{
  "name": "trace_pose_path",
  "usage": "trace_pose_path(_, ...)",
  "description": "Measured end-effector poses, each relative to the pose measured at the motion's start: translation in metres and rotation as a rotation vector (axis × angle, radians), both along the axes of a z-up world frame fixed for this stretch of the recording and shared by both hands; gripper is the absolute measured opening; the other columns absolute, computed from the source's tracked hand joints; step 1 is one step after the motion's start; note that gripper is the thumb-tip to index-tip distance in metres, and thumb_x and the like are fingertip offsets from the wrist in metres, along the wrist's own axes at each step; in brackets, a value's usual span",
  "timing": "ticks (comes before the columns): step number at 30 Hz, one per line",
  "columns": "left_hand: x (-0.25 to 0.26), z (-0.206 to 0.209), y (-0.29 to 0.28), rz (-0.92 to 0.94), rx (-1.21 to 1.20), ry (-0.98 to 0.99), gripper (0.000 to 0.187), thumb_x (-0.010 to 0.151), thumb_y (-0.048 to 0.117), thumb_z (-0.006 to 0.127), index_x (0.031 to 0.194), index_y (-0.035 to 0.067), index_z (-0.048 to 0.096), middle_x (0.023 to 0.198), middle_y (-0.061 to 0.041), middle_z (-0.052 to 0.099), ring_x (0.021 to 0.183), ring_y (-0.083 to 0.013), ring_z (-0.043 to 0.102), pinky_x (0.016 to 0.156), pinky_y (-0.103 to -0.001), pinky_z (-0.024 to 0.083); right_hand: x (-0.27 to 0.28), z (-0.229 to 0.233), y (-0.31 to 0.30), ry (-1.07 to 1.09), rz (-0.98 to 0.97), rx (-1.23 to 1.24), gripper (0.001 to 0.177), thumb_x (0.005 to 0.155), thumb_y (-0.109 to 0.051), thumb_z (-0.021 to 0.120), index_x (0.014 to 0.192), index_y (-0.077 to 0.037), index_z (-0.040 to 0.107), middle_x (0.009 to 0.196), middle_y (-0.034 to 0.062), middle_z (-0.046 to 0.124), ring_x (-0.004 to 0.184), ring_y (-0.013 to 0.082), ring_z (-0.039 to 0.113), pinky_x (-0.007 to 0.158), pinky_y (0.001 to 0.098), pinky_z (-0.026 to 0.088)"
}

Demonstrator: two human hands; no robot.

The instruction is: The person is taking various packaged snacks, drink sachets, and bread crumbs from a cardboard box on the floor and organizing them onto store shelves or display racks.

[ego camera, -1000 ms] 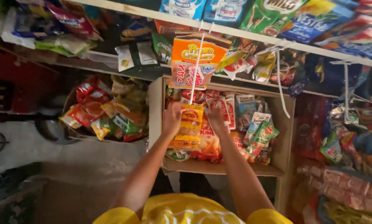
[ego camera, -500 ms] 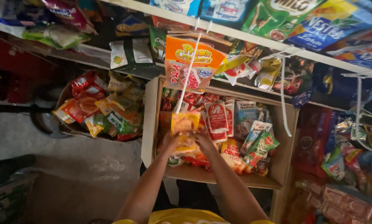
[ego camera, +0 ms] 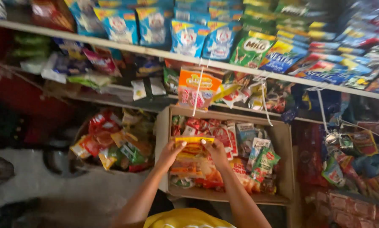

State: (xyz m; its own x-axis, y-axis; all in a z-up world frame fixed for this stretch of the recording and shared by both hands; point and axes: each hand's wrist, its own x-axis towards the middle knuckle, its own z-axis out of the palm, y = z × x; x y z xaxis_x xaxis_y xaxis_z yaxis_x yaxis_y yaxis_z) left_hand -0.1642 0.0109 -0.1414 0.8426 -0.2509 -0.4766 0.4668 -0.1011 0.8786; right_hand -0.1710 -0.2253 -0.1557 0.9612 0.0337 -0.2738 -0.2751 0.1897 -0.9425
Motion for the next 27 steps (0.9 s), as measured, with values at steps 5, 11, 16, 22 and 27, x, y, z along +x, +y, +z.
trace_pose_path(5,0.018,0.067,0.009,0.096,0.093,-0.373,0.051,0.094,0.054,0.065,0.121,0.01,0.073,0.091,-0.007,0.07,0.07,-0.0132,0.058,0.061,-0.028,0.047,-0.004,0.109,0.033,-0.159,-0.122,-0.1,0.022,0.1,-0.02,0.067,0.113,-0.004,0.077,0.094,0.0019,0.075,0.083,0.0102,0.07,0.075,0.0295,0.059)
trace_pose_path(11,0.034,0.161,0.013,0.185,0.029,-0.73,0.037,0.097,0.04,0.071,0.108,0.006,0.074,0.084,-0.001,0.069,0.068,-0.0062,0.059,0.059,-0.024,0.045,0.001,0.16,0.046,-0.282,-0.275,-0.049,0.022,0.1,-0.016,0.067,0.112,0.0,0.073,0.093,0.0035,0.073,0.078,0.009,0.065,0.068,0.0282,0.055)
trace_pose_path(16,0.036,0.21,0.013,0.156,0.004,-0.729,0.029,0.098,0.03,0.071,0.108,0.003,0.074,0.078,-0.002,0.067,0.066,-0.0069,0.054,0.058,-0.026,0.042,0.004,0.179,0.049,-0.388,-0.307,-0.03,0.021,0.104,-0.014,0.065,0.11,0.005,0.072,0.095,0.0037,0.074,0.081,0.0078,0.064,0.07,0.0258,0.052)
trace_pose_path(22,0.048,0.189,0.013,0.138,-0.069,-0.718,0.028,0.099,0.029,0.069,0.105,0.002,0.072,0.079,-0.001,0.07,0.07,-0.0051,0.06,0.061,-0.027,0.046,0.007,0.187,0.052,-0.33,-0.313,-0.113,0.022,0.102,-0.014,0.062,0.113,0.002,0.072,0.088,0.0038,0.073,0.073,0.0093,0.062,0.063,0.0272,0.05)
trace_pose_path(27,0.054,0.189,0.012,0.156,-0.081,-0.692,0.029,0.1,0.031,0.069,0.106,0.003,0.073,0.08,-0.001,0.067,0.07,-0.0065,0.056,0.06,-0.028,0.045,0.02,0.174,0.049,-0.396,-0.281,-0.086,0.021,0.102,-0.013,0.063,0.112,0.004,0.072,0.095,0.0042,0.075,0.081,0.0083,0.066,0.07,0.0263,0.054)
